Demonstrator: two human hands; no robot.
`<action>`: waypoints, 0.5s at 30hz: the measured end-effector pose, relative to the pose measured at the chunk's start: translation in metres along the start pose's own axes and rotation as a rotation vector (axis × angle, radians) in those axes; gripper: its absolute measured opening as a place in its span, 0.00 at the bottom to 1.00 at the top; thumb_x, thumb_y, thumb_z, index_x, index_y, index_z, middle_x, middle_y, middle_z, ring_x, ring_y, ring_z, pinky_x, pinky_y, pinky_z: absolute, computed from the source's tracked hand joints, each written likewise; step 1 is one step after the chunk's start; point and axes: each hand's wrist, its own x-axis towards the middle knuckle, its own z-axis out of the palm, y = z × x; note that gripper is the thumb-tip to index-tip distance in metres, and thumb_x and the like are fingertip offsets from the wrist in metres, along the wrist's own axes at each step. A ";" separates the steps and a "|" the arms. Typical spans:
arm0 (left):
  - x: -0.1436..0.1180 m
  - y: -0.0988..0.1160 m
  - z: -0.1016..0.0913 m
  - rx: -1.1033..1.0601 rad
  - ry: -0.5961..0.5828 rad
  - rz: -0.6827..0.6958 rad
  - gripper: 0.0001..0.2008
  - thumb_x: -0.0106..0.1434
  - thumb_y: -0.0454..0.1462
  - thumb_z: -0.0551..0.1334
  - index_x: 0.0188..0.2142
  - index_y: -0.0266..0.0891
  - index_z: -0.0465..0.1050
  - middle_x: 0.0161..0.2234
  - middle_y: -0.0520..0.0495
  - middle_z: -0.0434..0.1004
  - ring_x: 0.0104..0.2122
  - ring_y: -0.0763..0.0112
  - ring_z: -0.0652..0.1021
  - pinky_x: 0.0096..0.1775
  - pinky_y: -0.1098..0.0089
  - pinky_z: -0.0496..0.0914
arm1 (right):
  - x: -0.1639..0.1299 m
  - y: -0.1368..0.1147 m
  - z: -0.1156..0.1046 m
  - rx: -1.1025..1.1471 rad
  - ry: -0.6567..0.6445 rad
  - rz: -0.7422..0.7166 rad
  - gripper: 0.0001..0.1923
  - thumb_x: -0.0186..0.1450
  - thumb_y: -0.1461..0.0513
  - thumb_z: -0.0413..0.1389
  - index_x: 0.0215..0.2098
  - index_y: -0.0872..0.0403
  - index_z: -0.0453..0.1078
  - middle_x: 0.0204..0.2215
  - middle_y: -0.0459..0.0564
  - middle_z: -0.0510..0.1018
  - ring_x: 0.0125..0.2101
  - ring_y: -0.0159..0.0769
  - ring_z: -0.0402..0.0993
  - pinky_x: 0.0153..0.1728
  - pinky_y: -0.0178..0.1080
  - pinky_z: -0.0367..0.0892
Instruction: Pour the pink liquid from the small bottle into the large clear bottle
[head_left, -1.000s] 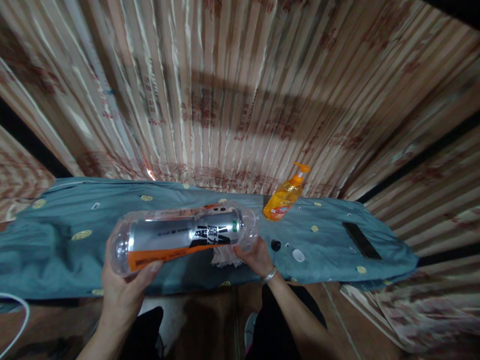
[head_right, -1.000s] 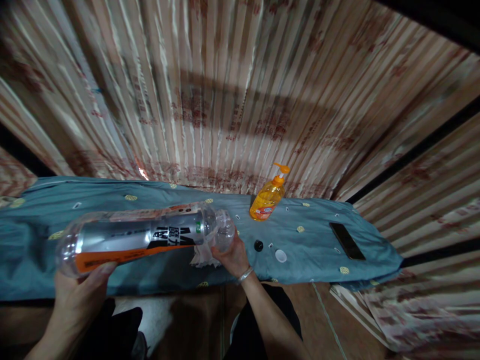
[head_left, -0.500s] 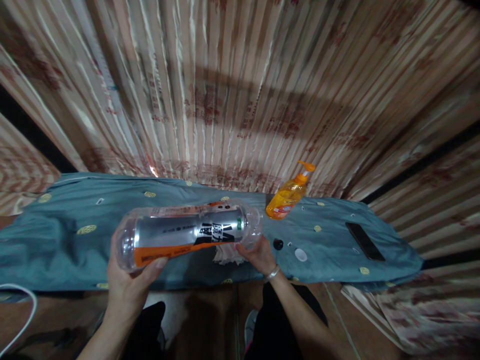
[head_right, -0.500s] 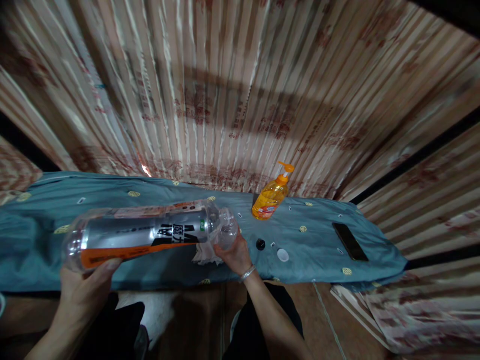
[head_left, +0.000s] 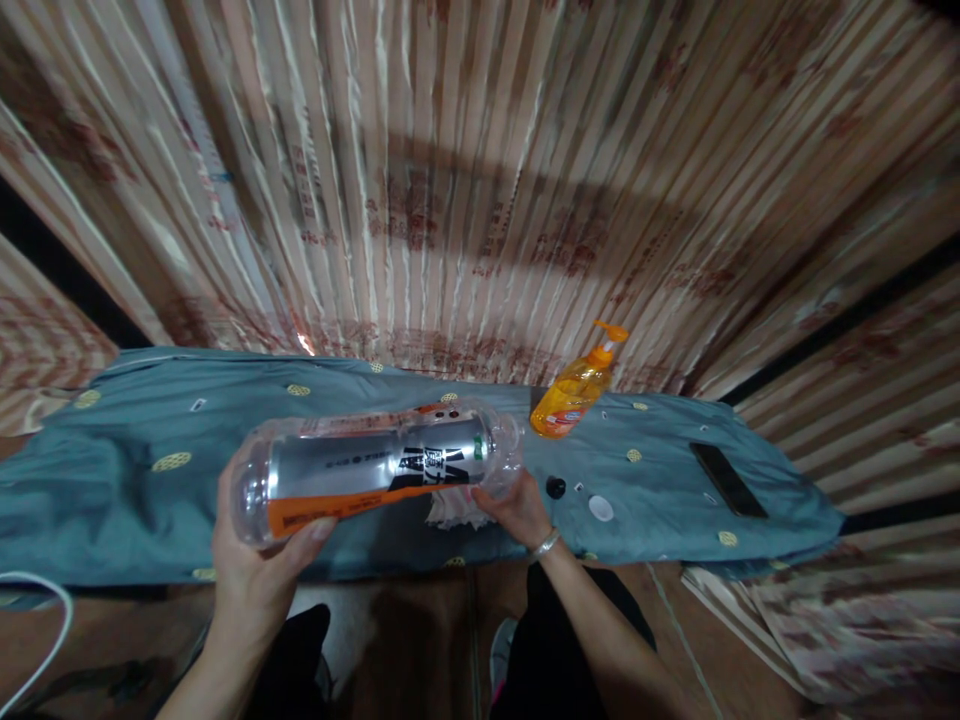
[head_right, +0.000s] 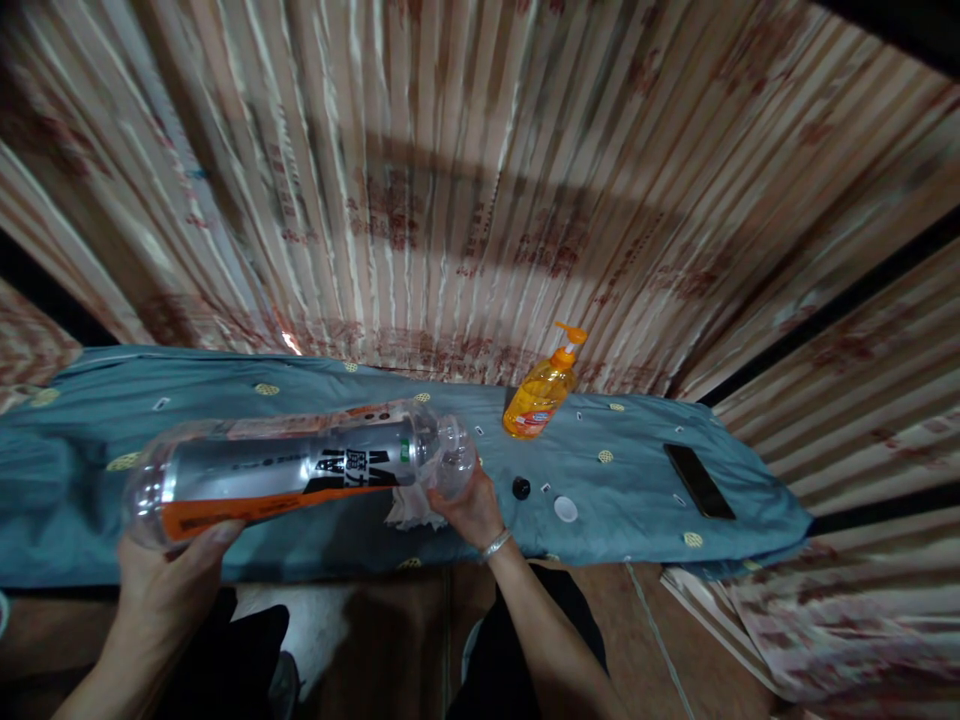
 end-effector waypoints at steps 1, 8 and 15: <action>0.000 0.000 0.000 -0.013 0.005 -0.008 0.50 0.32 0.49 0.78 0.57 0.44 0.70 0.54 0.40 0.74 0.59 0.38 0.71 0.63 0.39 0.58 | 0.000 0.000 0.000 -0.002 0.004 -0.002 0.32 0.52 0.57 0.64 0.56 0.53 0.70 0.41 0.54 0.85 0.38 0.51 0.83 0.42 0.51 0.78; -0.001 0.004 0.002 0.015 0.018 -0.056 0.54 0.30 0.49 0.78 0.59 0.41 0.68 0.58 0.36 0.72 0.60 0.34 0.69 0.62 0.37 0.59 | 0.000 -0.001 0.000 0.016 -0.026 -0.017 0.23 0.54 0.56 0.63 0.47 0.52 0.73 0.38 0.52 0.84 0.36 0.48 0.82 0.43 0.53 0.79; 0.000 0.001 0.003 0.003 0.010 -0.019 0.54 0.32 0.50 0.77 0.61 0.40 0.67 0.60 0.33 0.71 0.60 0.32 0.69 0.61 0.35 0.58 | 0.000 0.002 0.002 0.003 -0.014 -0.036 0.24 0.54 0.57 0.63 0.49 0.52 0.72 0.39 0.53 0.85 0.36 0.49 0.82 0.42 0.53 0.79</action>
